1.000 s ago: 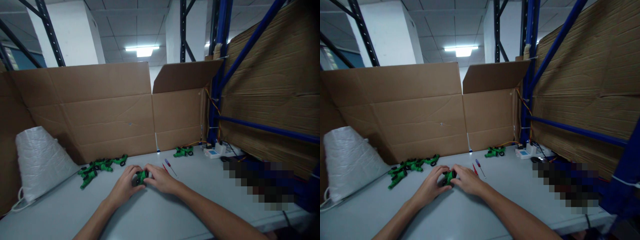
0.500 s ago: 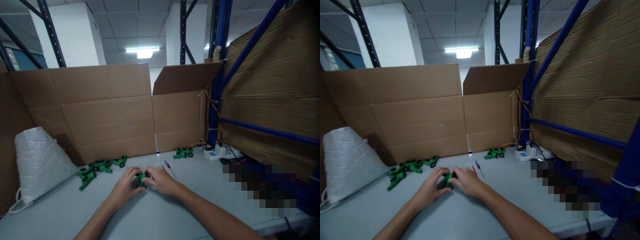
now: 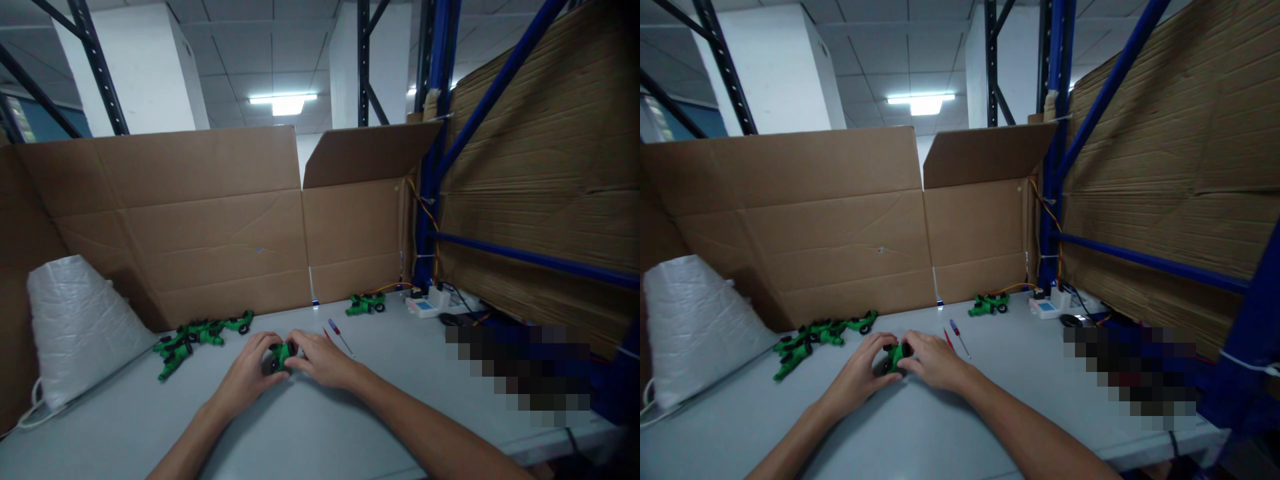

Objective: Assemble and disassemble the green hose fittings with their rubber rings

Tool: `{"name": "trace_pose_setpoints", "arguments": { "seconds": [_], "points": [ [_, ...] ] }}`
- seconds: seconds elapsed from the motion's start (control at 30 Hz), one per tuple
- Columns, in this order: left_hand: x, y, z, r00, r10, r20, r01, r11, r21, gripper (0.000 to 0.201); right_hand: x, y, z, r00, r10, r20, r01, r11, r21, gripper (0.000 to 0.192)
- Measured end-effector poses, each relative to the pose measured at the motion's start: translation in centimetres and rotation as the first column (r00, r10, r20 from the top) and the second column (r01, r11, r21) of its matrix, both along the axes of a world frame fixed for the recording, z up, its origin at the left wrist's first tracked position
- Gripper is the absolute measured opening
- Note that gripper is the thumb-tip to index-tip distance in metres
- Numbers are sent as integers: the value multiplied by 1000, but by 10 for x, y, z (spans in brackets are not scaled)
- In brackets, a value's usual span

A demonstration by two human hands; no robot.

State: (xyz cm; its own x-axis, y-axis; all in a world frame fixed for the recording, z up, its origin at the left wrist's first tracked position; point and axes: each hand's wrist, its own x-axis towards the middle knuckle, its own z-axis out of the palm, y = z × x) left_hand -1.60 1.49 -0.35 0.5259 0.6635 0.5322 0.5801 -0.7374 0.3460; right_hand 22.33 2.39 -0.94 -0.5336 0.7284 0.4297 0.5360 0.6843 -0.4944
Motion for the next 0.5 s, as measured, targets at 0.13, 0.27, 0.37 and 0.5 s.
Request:
{"name": "trace_pose_setpoints", "arguments": {
  "seconds": [0.13,0.27,0.37,0.5],
  "points": [
    [-1,-1,0,1000,-1,-3,1,1000,-8,52,-1,0,0,998,-43,36,43,999,-13,20],
    [-2,1,-3,1000,-11,-12,11,1000,-13,52,-1,-2,2,998,-52,34,52,999,-10,21],
    [-1,2,-4,1000,-13,-1,13,1000,-12,53,-3,-3,2,998,-60,25,60,998,11,21],
    [0,0,-3,1000,-3,15,3,1000,-27,54,-5,-1,-1,992,-124,32,124,992,15,25]
  ]
}}
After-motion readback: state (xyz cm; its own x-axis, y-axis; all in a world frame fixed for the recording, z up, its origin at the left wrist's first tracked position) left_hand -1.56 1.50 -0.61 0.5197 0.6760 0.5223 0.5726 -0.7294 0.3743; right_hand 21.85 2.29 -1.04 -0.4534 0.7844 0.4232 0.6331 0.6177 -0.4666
